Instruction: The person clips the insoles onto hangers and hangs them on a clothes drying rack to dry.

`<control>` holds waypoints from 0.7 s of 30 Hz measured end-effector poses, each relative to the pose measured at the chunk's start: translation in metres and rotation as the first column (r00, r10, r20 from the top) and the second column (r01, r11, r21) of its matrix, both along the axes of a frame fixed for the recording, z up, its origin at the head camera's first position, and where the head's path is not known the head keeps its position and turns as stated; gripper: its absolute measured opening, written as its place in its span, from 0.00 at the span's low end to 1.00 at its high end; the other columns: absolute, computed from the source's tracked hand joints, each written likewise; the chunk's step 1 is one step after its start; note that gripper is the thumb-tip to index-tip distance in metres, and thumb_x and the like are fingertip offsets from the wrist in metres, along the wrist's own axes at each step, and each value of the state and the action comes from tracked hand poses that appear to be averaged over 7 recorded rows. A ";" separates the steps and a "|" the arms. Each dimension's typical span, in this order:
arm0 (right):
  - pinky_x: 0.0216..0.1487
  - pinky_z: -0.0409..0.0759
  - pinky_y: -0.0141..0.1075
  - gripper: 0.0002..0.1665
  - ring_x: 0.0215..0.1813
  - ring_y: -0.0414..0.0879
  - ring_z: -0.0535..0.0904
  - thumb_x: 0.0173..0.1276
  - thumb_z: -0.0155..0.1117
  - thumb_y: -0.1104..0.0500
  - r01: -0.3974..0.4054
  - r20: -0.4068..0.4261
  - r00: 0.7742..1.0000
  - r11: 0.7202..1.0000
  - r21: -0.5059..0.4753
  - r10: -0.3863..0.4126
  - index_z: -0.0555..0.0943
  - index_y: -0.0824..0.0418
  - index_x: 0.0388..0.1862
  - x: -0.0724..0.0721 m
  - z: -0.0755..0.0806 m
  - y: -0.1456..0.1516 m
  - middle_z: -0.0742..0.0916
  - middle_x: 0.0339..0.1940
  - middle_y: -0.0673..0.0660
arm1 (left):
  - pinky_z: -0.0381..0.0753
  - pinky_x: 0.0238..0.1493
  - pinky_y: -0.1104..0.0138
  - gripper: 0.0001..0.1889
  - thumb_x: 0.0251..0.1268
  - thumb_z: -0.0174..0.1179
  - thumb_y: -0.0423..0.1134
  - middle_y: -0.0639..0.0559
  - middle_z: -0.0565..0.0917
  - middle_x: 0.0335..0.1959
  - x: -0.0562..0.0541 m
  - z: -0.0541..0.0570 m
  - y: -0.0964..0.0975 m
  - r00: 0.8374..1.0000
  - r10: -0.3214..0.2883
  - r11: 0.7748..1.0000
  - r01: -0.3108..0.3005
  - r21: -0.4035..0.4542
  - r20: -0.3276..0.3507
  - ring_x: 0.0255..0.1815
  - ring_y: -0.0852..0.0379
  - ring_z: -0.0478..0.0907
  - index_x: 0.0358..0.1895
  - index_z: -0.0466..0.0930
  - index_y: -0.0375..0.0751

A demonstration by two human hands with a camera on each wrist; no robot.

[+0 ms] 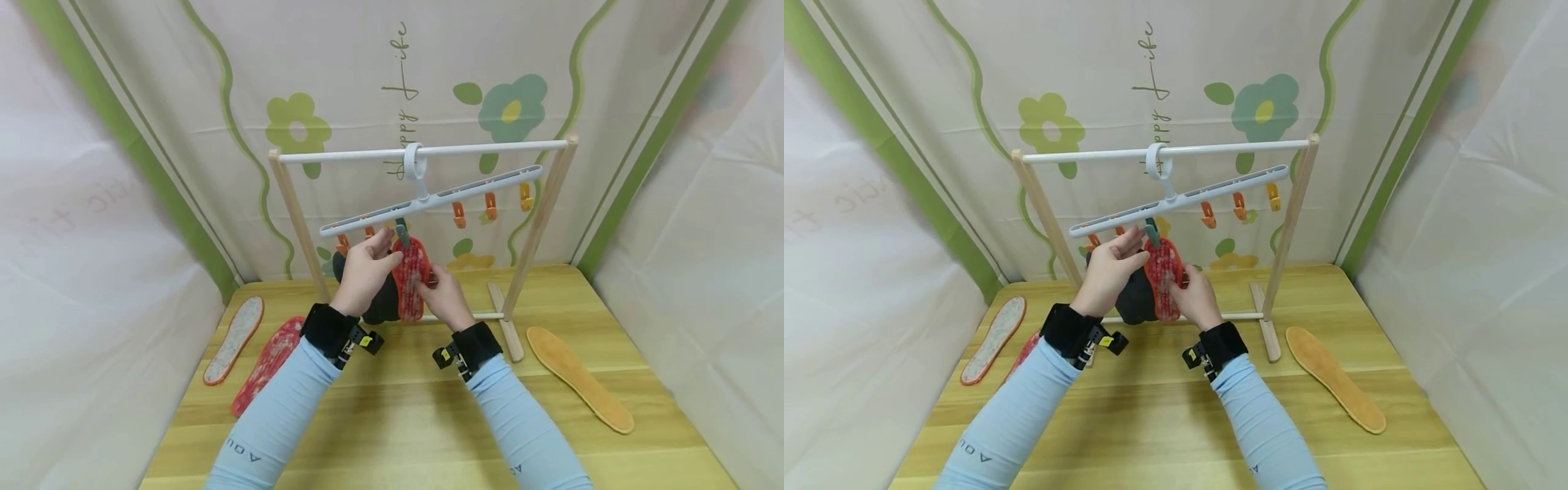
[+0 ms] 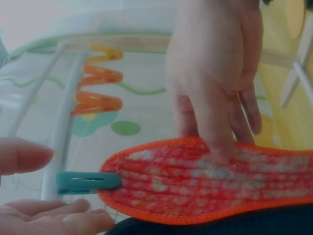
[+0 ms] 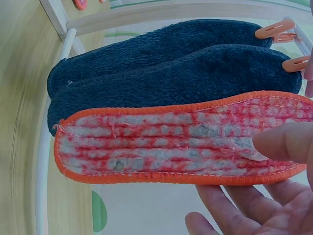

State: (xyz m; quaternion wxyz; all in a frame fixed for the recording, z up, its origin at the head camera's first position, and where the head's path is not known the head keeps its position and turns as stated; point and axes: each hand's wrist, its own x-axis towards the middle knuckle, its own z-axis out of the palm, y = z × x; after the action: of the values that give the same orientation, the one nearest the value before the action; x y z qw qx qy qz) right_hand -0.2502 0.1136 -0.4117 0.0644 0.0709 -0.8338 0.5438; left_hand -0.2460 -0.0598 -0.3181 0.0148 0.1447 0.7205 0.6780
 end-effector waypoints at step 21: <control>0.63 0.73 0.50 0.32 0.64 0.63 0.74 0.74 0.58 0.60 -0.040 0.066 0.997 0.999 0.026 0.039 0.65 0.61 0.75 0.006 -0.017 0.022 0.77 0.64 0.69 | 0.75 0.60 0.66 0.29 0.71 0.59 0.29 0.39 0.72 0.68 0.038 -0.035 -0.027 0.998 -0.059 0.998 0.059 0.013 0.029 0.67 0.44 0.71 0.73 0.64 0.35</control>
State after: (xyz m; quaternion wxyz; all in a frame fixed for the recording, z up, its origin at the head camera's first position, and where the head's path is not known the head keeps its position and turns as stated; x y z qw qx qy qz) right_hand -0.2443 0.1357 -0.4284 0.0253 0.0704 -0.8412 0.5356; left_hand -0.2076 -0.0871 -0.3535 0.0447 0.1560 0.7117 0.6835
